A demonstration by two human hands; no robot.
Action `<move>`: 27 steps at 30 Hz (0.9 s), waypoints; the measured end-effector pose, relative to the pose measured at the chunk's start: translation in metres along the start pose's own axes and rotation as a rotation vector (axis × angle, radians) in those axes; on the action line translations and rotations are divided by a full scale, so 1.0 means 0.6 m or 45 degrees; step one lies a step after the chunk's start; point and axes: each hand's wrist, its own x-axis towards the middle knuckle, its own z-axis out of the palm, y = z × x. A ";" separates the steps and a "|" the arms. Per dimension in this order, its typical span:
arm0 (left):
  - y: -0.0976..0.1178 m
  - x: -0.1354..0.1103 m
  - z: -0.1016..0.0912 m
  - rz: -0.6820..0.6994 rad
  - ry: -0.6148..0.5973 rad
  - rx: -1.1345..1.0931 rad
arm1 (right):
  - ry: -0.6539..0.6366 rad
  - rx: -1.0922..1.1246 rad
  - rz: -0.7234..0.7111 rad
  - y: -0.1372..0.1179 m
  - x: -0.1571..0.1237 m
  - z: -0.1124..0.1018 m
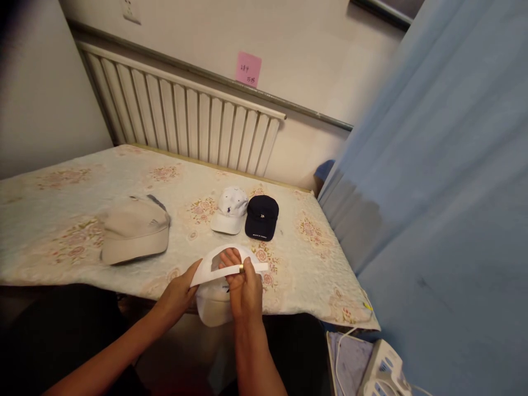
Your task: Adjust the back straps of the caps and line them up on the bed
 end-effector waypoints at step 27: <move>0.069 -0.020 0.022 -0.046 -0.114 0.344 | 0.556 -0.817 -0.353 0.008 -0.038 0.002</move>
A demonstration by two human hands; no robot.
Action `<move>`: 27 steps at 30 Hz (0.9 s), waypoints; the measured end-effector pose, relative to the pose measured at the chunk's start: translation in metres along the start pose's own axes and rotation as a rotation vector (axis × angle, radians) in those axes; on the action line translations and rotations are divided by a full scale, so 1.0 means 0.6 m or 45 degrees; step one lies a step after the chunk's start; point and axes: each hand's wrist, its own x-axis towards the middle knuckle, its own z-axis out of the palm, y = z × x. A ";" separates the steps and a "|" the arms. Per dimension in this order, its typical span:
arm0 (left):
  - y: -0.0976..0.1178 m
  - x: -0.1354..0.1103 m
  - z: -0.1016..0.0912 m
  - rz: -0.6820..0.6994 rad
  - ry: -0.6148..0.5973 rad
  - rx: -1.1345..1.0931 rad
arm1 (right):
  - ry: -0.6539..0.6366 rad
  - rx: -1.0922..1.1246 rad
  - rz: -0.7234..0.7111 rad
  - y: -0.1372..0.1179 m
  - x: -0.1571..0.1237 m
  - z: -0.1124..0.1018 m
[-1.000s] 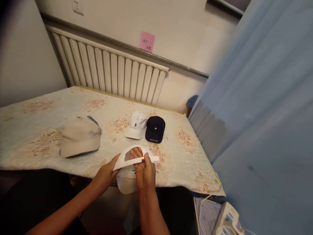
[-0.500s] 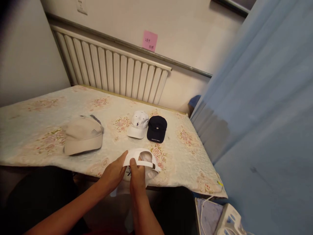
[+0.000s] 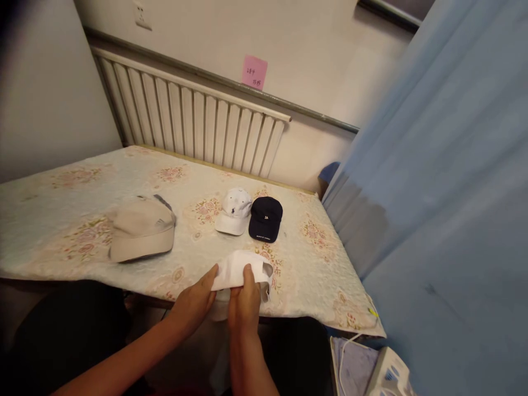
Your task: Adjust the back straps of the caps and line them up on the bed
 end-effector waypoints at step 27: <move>-0.034 -0.016 0.019 0.316 0.157 0.136 | 0.182 -0.425 -0.230 0.011 0.014 -0.004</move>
